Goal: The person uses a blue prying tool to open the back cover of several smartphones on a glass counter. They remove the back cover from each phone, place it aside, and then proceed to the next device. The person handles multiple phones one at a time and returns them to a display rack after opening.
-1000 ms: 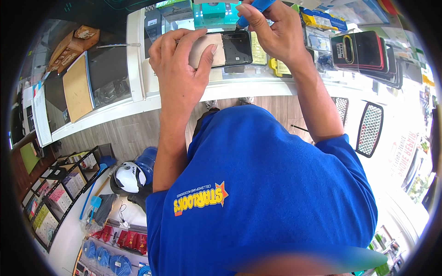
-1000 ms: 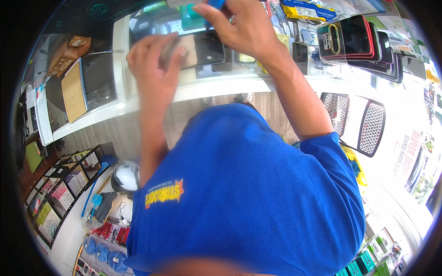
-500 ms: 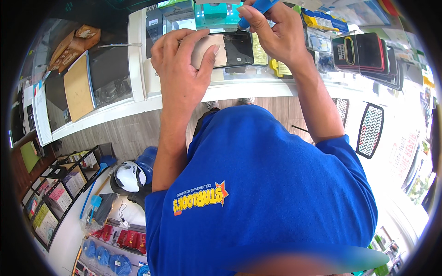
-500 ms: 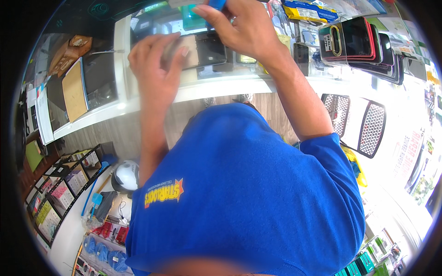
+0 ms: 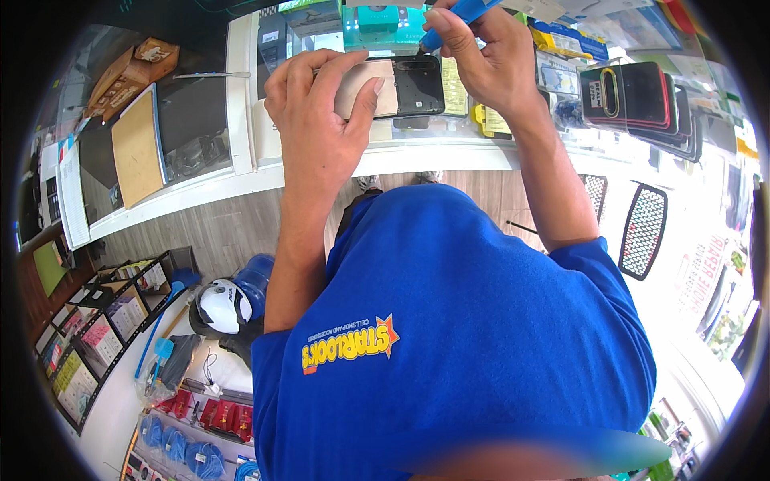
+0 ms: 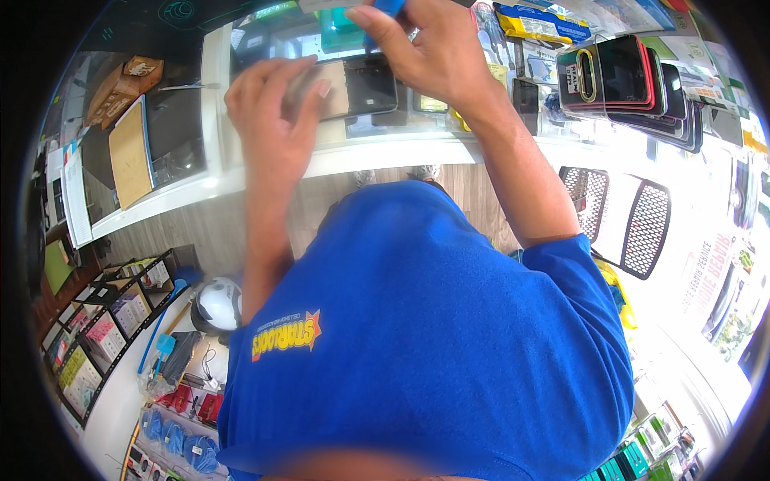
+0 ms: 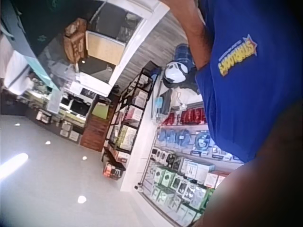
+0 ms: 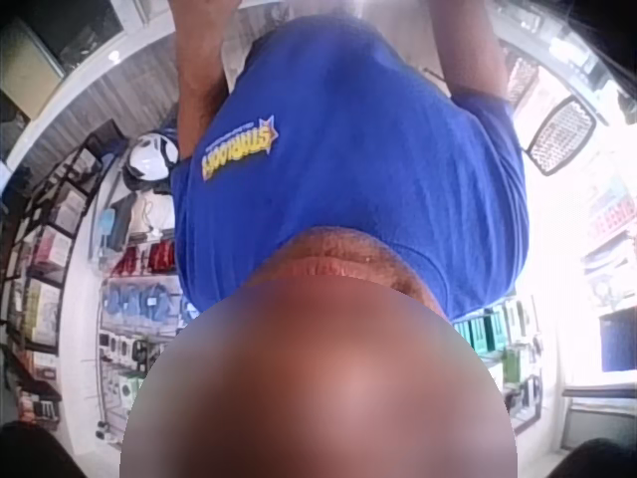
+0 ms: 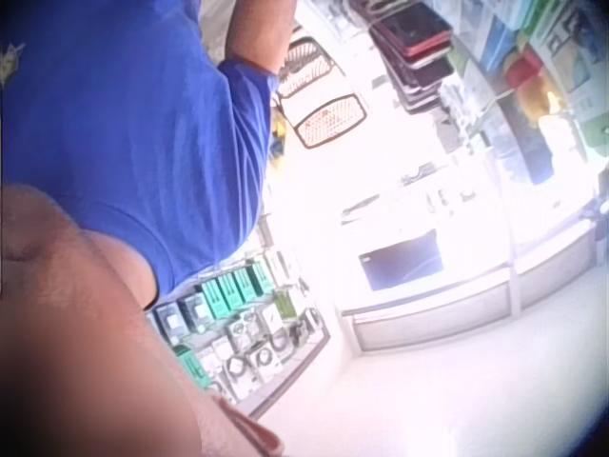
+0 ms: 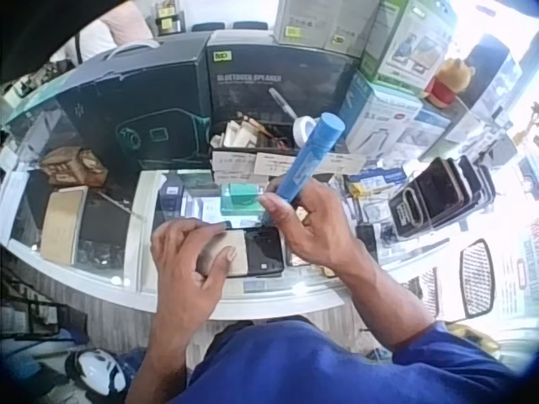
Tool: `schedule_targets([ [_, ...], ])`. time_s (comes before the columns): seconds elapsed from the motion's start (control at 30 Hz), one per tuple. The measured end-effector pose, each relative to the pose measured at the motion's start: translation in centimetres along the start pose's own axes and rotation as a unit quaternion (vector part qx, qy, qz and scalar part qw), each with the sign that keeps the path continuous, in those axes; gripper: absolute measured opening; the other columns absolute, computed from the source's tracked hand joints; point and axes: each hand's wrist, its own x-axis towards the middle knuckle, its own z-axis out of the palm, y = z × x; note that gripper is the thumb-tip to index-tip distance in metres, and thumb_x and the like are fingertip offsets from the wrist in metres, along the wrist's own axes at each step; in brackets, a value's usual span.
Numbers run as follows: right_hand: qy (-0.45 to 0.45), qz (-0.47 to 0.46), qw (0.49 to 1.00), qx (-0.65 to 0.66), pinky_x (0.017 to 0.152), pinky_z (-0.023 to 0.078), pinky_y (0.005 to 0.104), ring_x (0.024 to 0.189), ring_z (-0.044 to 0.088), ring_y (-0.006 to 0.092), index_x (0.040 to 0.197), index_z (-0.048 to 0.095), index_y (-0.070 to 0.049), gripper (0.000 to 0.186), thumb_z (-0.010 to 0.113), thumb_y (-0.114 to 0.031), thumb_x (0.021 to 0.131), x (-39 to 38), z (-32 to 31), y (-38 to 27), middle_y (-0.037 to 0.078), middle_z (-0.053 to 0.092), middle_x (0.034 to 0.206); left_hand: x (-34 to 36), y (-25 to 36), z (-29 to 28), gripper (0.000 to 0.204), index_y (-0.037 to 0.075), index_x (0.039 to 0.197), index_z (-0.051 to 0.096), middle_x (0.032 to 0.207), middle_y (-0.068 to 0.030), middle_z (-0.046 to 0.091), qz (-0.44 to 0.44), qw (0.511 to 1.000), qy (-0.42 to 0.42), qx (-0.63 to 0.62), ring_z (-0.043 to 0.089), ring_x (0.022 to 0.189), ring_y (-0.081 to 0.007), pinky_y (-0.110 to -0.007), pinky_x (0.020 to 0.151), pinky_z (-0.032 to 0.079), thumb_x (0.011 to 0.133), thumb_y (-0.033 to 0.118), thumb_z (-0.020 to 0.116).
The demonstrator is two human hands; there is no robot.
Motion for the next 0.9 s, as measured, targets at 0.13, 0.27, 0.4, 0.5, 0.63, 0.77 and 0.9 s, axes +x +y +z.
schedule_targets([
  [0.13,-0.001,0.001,1.000,0.006,0.065,0.051,0.0381,0.069,0.067,0.0232,0.094,0.069,0.001,0.026,0.070,-0.023,0.102,-0.04,0.04,0.26,0.013,0.068,0.077,-0.03,-0.02,0.09,0.032,0.016,0.119,0.076,0.123,-0.0035,0.063,-0.001,1.000,0.004,-0.001,0.046,0.127,-0.0307,-0.047,0.108,0.036,0.090,0.026,0.082],
  [0.27,-0.017,0.010,1.000,-0.011,0.065,0.051,0.0385,0.069,0.067,0.0239,0.092,0.068,0.001,0.026,0.070,-0.023,0.102,0.01,-0.09,0.10,0.014,0.068,0.076,0.00,-0.01,0.11,0.031,0.016,0.119,0.076,0.123,-0.0029,0.064,0.000,1.000,0.006,-0.003,0.046,0.126,-0.0308,-0.047,0.108,0.036,0.090,0.027,0.082],
  [0.4,-0.014,0.007,1.000,-0.006,0.064,0.051,0.0387,0.068,0.067,0.0247,0.091,0.068,0.001,0.027,0.071,-0.023,0.102,0.08,-0.18,-0.31,0.015,0.067,0.075,0.01,-0.01,0.00,0.031,0.016,0.119,0.076,0.122,-0.0029,0.064,0.004,1.000,0.001,-0.002,0.046,0.126,-0.0308,-0.047,0.108,0.036,0.090,0.026,0.082],
  [0.5,-0.013,0.000,1.000,-0.004,0.064,0.051,0.0386,0.068,0.067,0.0251,0.091,0.068,0.001,0.027,0.071,-0.024,0.102,0.23,-0.07,-0.45,0.015,0.067,0.075,-0.02,0.03,0.00,0.031,0.016,0.119,0.076,0.122,-0.0031,0.064,0.002,1.000,0.003,-0.002,0.046,0.126,-0.0307,-0.047,0.108,0.036,0.089,0.026,0.082],
  [0.63,-0.021,0.005,1.000,-0.004,0.064,0.051,0.0384,0.068,0.067,0.0248,0.092,0.068,0.001,0.027,0.070,-0.024,0.102,0.08,-0.20,-0.40,0.015,0.068,0.076,-0.01,0.00,0.10,0.032,0.015,0.118,0.076,0.123,-0.0034,0.064,0.004,1.000,0.010,-0.008,0.046,0.126,-0.0304,-0.047,0.108,0.035,0.089,0.025,0.083],
  [0.77,-0.011,-0.013,1.000,-0.004,0.064,0.051,0.0382,0.068,0.067,0.0245,0.092,0.069,0.001,0.026,0.070,-0.023,0.102,0.15,0.11,0.05,0.014,0.068,0.076,-0.02,-0.05,0.12,0.032,0.016,0.119,0.076,0.123,-0.0032,0.064,0.004,1.000,0.008,-0.006,0.046,0.126,-0.0304,-0.047,0.108,0.035,0.089,0.025,0.083],
  [0.9,-0.005,-0.014,1.000,-0.012,0.064,0.051,0.0381,0.068,0.067,0.0245,0.093,0.069,0.001,0.024,0.071,-0.022,0.101,0.01,0.17,0.30,0.014,0.068,0.077,0.03,0.00,0.07,0.032,0.016,0.119,0.076,0.123,-0.0030,0.063,0.002,1.000,0.005,-0.005,0.046,0.127,-0.0306,-0.047,0.108,0.035,0.089,0.025,0.083],
])
